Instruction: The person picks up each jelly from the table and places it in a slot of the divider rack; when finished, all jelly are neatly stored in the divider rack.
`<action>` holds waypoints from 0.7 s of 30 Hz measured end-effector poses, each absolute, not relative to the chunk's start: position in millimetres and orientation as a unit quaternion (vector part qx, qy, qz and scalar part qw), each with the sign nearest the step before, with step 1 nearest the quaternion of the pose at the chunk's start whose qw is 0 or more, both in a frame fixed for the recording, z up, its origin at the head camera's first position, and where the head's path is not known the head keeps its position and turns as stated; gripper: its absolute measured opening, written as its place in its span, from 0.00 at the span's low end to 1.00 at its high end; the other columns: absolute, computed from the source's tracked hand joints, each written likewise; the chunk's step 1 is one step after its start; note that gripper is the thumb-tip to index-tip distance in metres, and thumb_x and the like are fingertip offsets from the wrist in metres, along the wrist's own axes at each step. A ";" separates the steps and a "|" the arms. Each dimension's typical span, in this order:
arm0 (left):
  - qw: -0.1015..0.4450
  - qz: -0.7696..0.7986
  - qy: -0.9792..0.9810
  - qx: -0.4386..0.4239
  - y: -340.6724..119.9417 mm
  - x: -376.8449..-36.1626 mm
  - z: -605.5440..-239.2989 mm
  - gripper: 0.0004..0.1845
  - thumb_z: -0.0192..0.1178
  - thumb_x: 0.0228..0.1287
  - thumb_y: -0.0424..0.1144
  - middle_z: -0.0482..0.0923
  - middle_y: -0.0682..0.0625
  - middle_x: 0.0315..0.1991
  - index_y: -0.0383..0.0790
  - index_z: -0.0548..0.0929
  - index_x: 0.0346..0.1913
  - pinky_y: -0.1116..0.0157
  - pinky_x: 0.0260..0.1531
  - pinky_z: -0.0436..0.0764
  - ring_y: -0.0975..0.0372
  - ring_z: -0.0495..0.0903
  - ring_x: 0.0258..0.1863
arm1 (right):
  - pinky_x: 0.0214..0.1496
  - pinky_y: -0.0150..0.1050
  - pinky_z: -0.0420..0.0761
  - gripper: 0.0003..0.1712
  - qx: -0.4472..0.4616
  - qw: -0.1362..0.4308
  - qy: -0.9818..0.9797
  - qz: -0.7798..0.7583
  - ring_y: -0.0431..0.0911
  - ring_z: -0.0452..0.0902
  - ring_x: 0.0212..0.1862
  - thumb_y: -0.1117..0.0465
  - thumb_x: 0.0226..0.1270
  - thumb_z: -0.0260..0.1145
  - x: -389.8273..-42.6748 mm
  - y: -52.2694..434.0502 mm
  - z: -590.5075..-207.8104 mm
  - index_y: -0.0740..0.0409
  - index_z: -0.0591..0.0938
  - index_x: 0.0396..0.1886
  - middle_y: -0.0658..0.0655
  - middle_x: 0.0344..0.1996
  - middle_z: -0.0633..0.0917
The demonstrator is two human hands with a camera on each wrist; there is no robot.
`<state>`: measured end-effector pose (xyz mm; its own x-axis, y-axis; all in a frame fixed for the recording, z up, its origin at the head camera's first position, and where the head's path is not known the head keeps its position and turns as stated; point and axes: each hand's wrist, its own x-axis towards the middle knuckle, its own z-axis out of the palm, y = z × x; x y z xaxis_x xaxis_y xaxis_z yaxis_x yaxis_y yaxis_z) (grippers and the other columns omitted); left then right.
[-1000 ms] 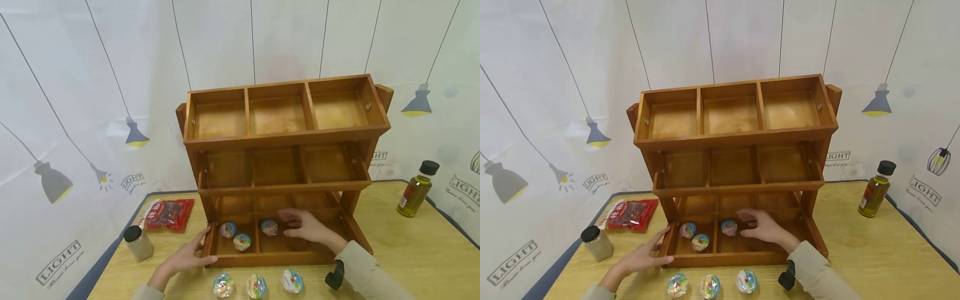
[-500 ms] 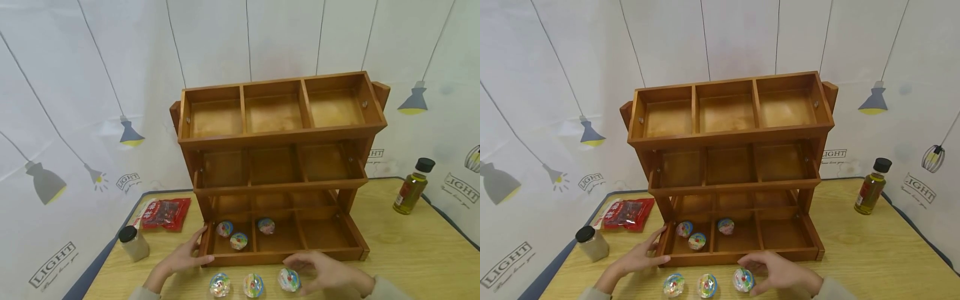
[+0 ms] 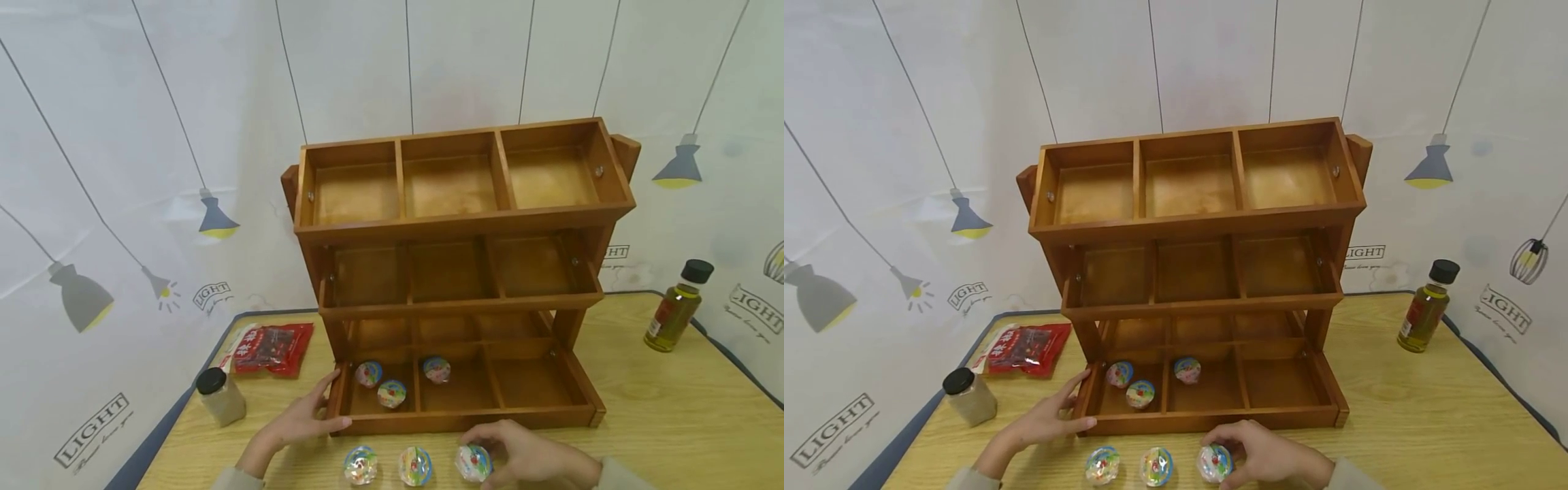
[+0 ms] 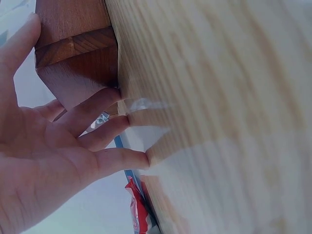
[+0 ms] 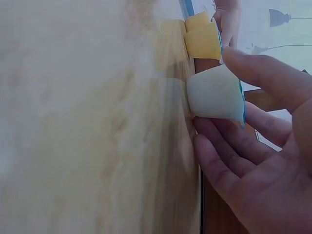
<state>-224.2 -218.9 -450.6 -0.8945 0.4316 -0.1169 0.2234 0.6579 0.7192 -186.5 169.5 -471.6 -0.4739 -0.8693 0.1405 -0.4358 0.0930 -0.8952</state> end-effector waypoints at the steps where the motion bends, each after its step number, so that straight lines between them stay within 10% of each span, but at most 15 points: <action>1: 0.139 0.372 0.899 0.182 -218.3 -224.0 -450.2 0.47 0.61 0.52 0.53 0.69 0.32 0.56 0.47 0.45 0.69 0.46 0.49 0.70 0.44 0.73 0.53 | 0.47 0.28 0.76 0.29 -0.462 0.219 0.708 -0.487 0.35 0.75 0.47 0.61 0.55 0.63 -186.5 169.9 -471.8 0.71 0.67 0.54 0.66 0.47 0.77; 21: 0.145 0.372 0.901 0.172 -216.2 -222.5 -445.9 0.46 0.61 0.52 0.53 0.70 0.30 0.54 0.49 0.46 0.69 0.45 0.49 0.70 0.42 0.72 0.52 | 0.45 0.32 0.78 0.28 -0.341 0.184 0.788 -0.478 0.42 0.75 0.44 0.64 0.52 0.66 -250.1 161.3 -417.2 0.68 0.70 0.53 0.64 0.48 0.75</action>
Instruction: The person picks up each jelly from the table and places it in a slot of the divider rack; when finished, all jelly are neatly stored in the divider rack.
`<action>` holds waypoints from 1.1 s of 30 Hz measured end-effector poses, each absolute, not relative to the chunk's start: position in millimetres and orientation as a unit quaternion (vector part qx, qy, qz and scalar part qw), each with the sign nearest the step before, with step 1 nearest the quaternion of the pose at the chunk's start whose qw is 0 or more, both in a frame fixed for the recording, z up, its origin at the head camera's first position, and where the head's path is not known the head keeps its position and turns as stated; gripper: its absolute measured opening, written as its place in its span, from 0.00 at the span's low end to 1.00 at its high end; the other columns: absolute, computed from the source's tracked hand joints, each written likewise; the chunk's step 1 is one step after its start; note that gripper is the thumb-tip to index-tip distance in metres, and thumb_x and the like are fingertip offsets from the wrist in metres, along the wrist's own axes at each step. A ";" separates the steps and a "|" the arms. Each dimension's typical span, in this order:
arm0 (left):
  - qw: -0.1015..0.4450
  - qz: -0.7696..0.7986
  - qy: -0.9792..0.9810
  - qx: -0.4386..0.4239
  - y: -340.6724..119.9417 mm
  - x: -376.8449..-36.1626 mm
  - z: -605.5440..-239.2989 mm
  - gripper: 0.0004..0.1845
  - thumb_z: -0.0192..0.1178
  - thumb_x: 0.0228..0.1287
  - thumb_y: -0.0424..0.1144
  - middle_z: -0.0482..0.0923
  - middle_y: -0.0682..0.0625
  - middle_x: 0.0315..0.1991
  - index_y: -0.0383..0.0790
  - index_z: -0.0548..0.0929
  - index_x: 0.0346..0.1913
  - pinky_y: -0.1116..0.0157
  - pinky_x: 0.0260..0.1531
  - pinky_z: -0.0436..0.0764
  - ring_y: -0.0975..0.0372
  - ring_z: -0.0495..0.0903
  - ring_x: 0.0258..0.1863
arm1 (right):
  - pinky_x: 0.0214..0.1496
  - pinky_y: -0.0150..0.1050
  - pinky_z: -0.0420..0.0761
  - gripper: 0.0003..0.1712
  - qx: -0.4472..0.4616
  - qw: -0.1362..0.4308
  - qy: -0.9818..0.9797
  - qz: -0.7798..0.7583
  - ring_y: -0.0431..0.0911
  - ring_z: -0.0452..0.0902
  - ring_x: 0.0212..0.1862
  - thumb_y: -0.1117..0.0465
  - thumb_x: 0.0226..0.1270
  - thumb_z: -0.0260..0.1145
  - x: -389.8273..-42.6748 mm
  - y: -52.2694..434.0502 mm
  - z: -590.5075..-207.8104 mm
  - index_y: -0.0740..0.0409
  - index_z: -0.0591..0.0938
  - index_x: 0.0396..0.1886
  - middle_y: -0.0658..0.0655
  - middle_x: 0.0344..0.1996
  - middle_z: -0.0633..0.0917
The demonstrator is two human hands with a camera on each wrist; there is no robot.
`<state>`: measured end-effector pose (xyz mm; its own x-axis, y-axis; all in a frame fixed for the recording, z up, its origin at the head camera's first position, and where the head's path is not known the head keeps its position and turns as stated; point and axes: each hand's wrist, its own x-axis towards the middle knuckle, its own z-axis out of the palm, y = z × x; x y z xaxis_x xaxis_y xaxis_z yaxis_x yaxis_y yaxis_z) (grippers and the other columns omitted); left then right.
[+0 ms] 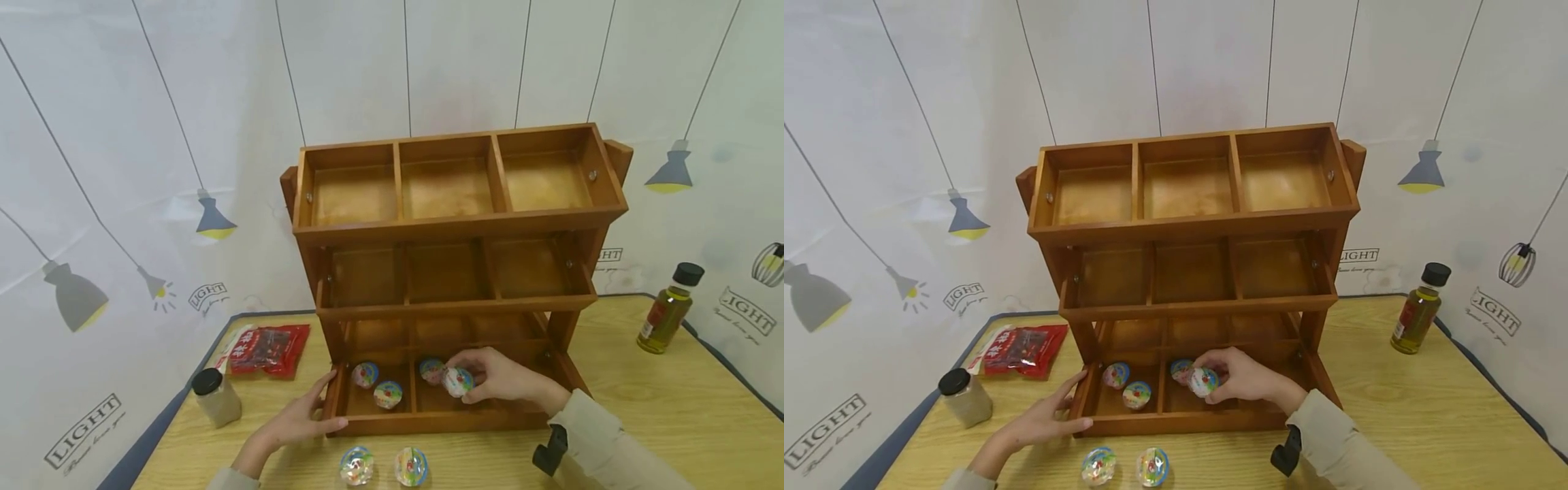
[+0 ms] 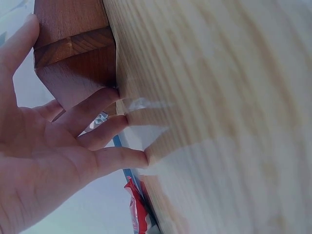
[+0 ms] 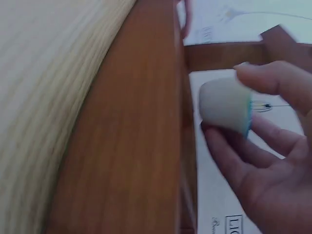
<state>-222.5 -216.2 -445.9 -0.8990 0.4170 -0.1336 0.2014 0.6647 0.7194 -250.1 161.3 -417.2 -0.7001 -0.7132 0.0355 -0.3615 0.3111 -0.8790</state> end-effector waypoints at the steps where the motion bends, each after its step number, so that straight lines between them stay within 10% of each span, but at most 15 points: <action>1: 0.145 0.371 0.901 0.170 -216.2 -222.3 -446.2 0.46 0.61 0.52 0.53 0.70 0.29 0.53 0.49 0.46 0.69 0.45 0.48 0.70 0.42 0.72 0.52 | 0.44 0.31 0.77 0.28 -0.338 0.174 0.806 -0.454 0.42 0.75 0.43 0.64 0.51 0.67 -253.8 159.7 -419.6 0.68 0.71 0.52 0.63 0.47 0.76; 33: 0.158 0.391 0.890 0.171 -217.7 -223.1 -444.8 0.46 0.61 0.53 0.52 0.66 0.30 0.57 0.48 0.45 0.69 0.45 0.50 0.69 0.43 0.71 0.55 | 0.45 0.46 0.76 0.30 -0.292 0.167 0.904 -0.263 0.52 0.73 0.47 0.67 0.44 0.70 -254.3 147.9 -419.2 0.65 0.74 0.51 0.60 0.47 0.78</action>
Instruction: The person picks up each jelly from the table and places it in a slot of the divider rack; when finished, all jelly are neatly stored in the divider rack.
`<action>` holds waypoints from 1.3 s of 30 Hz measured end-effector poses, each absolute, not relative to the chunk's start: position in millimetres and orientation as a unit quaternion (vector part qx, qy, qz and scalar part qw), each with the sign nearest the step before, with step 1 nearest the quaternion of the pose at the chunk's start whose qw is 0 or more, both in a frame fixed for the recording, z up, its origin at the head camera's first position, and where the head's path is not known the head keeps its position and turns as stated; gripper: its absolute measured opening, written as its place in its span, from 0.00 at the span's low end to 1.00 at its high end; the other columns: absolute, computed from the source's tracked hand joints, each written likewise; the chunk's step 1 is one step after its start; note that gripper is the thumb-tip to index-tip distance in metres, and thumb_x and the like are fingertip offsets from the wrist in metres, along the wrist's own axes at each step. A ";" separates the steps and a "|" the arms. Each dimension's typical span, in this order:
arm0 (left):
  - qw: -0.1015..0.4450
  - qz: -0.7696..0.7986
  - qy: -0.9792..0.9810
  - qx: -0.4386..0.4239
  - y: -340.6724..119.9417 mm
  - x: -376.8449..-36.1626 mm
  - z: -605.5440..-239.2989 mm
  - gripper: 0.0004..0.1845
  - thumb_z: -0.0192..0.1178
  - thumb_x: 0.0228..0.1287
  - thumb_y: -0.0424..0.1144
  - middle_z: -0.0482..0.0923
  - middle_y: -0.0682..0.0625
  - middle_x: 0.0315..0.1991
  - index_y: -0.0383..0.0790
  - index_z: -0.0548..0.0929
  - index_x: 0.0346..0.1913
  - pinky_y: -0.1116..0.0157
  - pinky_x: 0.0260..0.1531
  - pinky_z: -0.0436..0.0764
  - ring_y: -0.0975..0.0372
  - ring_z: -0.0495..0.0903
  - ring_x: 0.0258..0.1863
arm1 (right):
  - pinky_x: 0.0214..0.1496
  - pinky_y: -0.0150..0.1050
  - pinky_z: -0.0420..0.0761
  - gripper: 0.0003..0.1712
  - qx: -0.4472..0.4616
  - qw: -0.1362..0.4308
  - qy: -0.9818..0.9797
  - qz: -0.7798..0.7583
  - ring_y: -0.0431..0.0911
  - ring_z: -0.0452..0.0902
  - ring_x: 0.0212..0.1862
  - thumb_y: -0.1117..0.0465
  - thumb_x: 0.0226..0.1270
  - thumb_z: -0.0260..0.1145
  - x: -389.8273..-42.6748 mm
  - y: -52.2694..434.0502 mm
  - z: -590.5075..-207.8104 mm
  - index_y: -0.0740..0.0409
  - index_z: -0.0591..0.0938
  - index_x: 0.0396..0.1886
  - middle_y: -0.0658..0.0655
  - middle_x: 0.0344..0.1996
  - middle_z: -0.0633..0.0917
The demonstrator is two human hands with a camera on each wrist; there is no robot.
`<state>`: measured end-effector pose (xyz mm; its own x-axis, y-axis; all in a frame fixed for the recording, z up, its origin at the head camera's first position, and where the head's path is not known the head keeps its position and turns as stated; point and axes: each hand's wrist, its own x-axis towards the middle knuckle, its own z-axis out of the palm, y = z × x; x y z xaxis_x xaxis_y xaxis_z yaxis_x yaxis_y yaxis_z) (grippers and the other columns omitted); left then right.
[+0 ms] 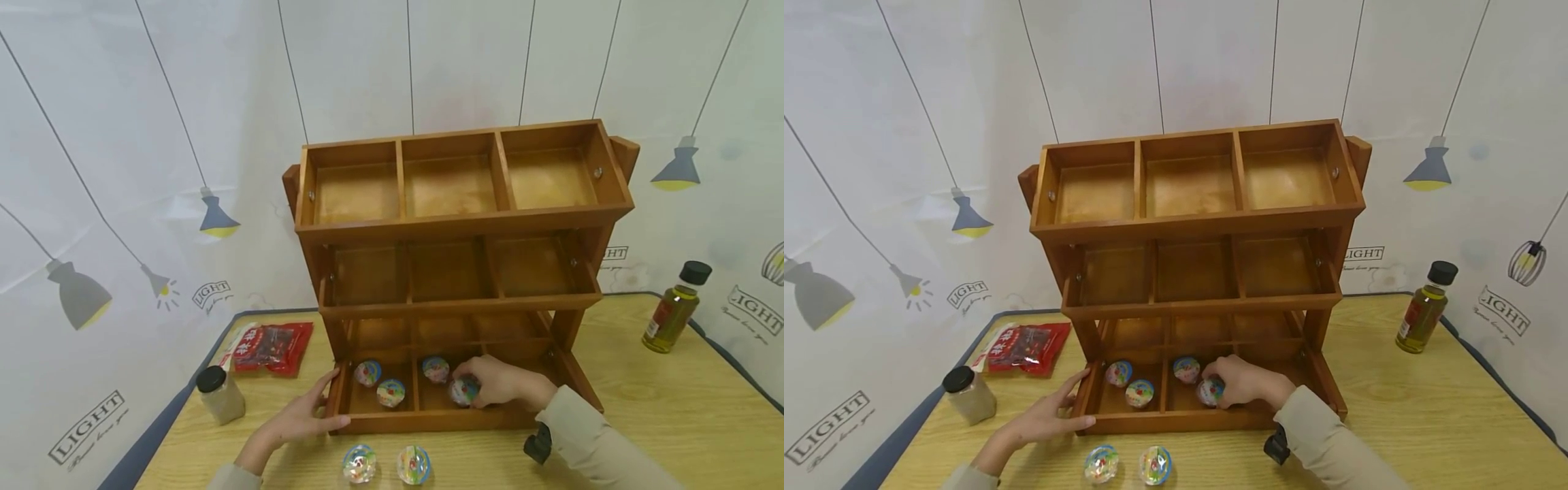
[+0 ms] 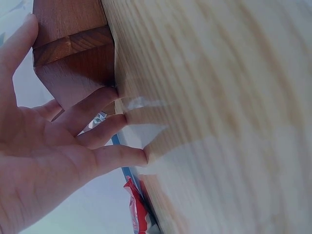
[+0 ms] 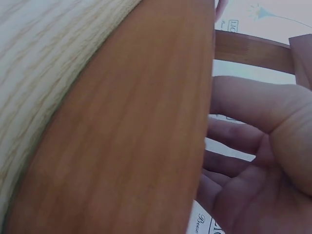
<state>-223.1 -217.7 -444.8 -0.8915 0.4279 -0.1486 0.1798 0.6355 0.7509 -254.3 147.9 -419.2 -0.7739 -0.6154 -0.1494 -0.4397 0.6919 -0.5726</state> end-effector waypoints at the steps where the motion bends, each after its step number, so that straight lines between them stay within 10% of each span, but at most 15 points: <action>1: 0.157 0.390 0.891 0.170 -217.7 -223.0 -444.8 0.46 0.61 0.53 0.52 0.66 0.30 0.57 0.48 0.45 0.69 0.45 0.50 0.69 0.43 0.71 0.54 | 0.46 0.47 0.75 0.30 -0.296 0.160 0.905 -0.260 0.52 0.73 0.48 0.67 0.44 0.70 -253.9 148.6 -418.9 0.65 0.74 0.51 0.60 0.47 0.78; 9: 0.153 0.385 0.894 0.172 -220.2 -221.2 -444.8 0.46 0.60 0.53 0.52 0.69 0.31 0.56 0.50 0.45 0.69 0.45 0.50 0.69 0.43 0.71 0.54 | 0.49 0.45 0.76 0.26 -0.374 0.073 0.859 -0.342 0.54 0.75 0.49 0.57 0.52 0.67 -230.5 143.7 -416.1 0.64 0.74 0.51 0.62 0.49 0.78; 23: 0.149 0.382 0.896 0.171 -216.9 -223.1 -442.9 0.46 0.61 0.53 0.53 0.67 0.31 0.57 0.49 0.45 0.69 0.46 0.51 0.69 0.43 0.72 0.54 | 0.60 0.43 0.69 0.38 -0.471 0.229 0.677 -0.517 0.60 0.67 0.58 0.55 0.53 0.66 -196.0 88.5 -467.6 0.70 0.63 0.58 0.70 0.57 0.68; 39: 0.152 0.382 0.895 0.175 -220.5 -223.3 -449.9 0.47 0.60 0.53 0.54 0.63 0.30 0.60 0.49 0.44 0.70 0.44 0.50 0.69 0.43 0.70 0.55 | 0.59 0.37 0.70 0.28 -0.424 0.289 0.655 -0.555 0.36 0.69 0.56 0.64 0.55 0.64 -195.4 85.9 -484.9 0.68 0.69 0.55 0.70 0.54 0.72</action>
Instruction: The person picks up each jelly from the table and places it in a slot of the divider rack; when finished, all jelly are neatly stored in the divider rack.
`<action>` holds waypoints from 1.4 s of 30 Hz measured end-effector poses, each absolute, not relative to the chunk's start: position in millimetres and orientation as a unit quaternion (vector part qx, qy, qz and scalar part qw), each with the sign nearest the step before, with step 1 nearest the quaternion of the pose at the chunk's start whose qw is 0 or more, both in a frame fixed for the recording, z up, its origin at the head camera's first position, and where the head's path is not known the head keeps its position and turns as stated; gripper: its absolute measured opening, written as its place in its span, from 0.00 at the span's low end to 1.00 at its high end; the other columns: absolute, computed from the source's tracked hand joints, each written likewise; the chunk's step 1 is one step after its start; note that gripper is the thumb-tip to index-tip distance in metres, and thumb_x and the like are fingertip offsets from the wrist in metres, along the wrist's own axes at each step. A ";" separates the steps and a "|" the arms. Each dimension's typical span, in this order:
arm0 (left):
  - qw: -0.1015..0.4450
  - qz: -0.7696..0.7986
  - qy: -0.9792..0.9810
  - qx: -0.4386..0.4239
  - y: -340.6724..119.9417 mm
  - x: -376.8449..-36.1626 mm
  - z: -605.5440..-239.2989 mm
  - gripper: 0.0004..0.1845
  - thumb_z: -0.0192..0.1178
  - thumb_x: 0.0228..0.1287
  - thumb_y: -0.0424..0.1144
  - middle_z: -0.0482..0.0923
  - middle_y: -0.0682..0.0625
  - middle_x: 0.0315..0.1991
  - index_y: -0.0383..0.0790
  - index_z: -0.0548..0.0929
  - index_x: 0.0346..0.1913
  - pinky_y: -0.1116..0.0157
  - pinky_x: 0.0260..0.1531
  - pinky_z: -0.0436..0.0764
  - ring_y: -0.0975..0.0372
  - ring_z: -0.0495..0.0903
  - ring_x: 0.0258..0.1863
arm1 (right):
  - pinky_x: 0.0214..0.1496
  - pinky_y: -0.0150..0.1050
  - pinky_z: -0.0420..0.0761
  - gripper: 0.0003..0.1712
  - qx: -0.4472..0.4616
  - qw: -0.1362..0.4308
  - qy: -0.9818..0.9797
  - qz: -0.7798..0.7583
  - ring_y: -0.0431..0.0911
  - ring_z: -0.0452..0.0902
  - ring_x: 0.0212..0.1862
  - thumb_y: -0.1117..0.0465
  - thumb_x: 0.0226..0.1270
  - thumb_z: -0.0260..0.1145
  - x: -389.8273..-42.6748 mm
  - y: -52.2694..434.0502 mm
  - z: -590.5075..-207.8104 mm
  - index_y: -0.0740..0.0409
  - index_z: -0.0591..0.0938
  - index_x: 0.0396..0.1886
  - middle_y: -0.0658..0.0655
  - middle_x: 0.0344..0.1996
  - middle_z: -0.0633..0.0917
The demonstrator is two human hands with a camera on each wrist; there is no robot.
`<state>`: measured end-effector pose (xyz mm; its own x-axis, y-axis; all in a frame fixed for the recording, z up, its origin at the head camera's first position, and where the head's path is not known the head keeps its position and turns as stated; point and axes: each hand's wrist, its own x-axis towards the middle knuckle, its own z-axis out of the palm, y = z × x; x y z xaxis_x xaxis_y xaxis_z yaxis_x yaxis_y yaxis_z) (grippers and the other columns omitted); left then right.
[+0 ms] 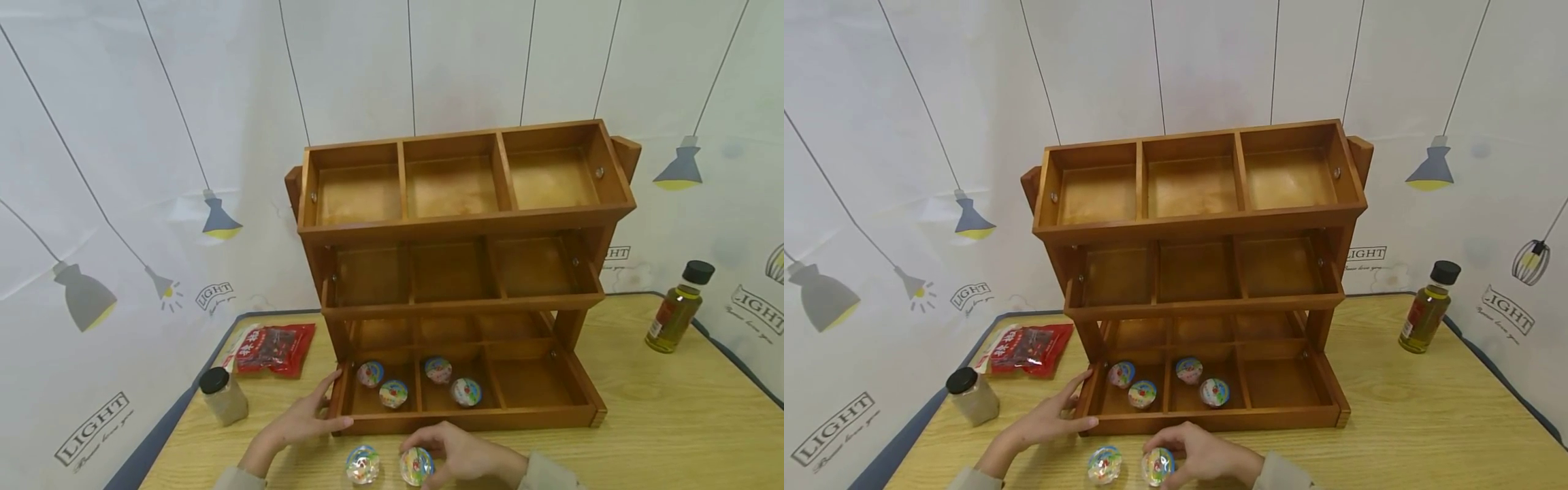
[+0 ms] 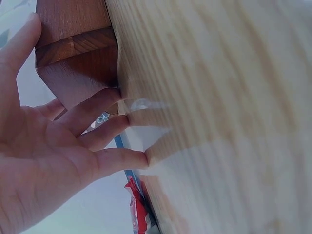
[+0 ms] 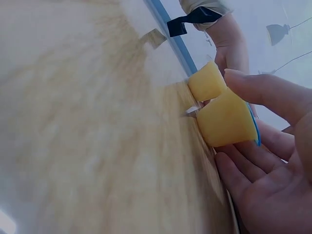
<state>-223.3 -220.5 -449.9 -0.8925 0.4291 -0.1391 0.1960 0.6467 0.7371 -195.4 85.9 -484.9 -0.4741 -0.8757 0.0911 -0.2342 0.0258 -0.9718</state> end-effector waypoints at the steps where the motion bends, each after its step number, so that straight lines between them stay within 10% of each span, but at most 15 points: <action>1: 0.152 0.381 0.895 0.175 -220.4 -223.4 -450.0 0.47 0.60 0.53 0.54 0.62 0.31 0.60 0.49 0.44 0.70 0.44 0.50 0.69 0.43 0.70 0.55 | 0.59 0.37 0.70 0.28 -0.424 0.291 0.650 -0.560 0.36 0.70 0.56 0.64 0.55 0.64 -195.7 85.9 -485.8 0.69 0.68 0.55 0.70 0.54 0.72; 16: 0.149 0.376 0.899 0.167 -217.6 -223.2 -451.3 0.47 0.60 0.52 0.55 0.66 0.30 0.57 0.49 0.45 0.69 0.44 0.51 0.68 0.41 0.70 0.54 | 0.50 0.36 0.77 0.31 -0.415 0.224 0.624 -0.623 0.38 0.77 0.47 0.66 0.53 0.64 -206.3 128.1 -453.1 0.77 0.64 0.54 0.76 0.49 0.72; 27: 0.151 0.381 0.897 0.166 -217.1 -222.5 -449.1 0.46 0.60 0.52 0.54 0.65 0.28 0.57 0.49 0.46 0.69 0.44 0.50 0.69 0.40 0.69 0.55 | 0.44 0.35 0.76 0.35 -0.163 0.080 0.828 -0.531 0.46 0.75 0.48 0.55 0.48 0.70 -257.7 216.1 -440.7 0.63 0.70 0.56 0.63 0.51 0.76; 42: 0.158 0.385 0.892 0.177 -219.6 -223.5 -449.7 0.47 0.59 0.53 0.54 0.66 0.28 0.57 0.47 0.44 0.69 0.44 0.49 0.69 0.39 0.70 0.54 | 0.39 0.34 0.75 0.35 -0.120 0.078 0.844 -0.517 0.46 0.74 0.42 0.59 0.46 0.71 -271.3 221.7 -467.3 0.69 0.70 0.53 0.63 0.43 0.78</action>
<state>-223.5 -219.6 -449.7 -0.8877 0.4370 -0.1454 0.1940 0.6412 0.7424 -271.3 221.7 -467.3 -0.9591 -0.2830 -0.0072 -0.1220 0.4361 -0.8916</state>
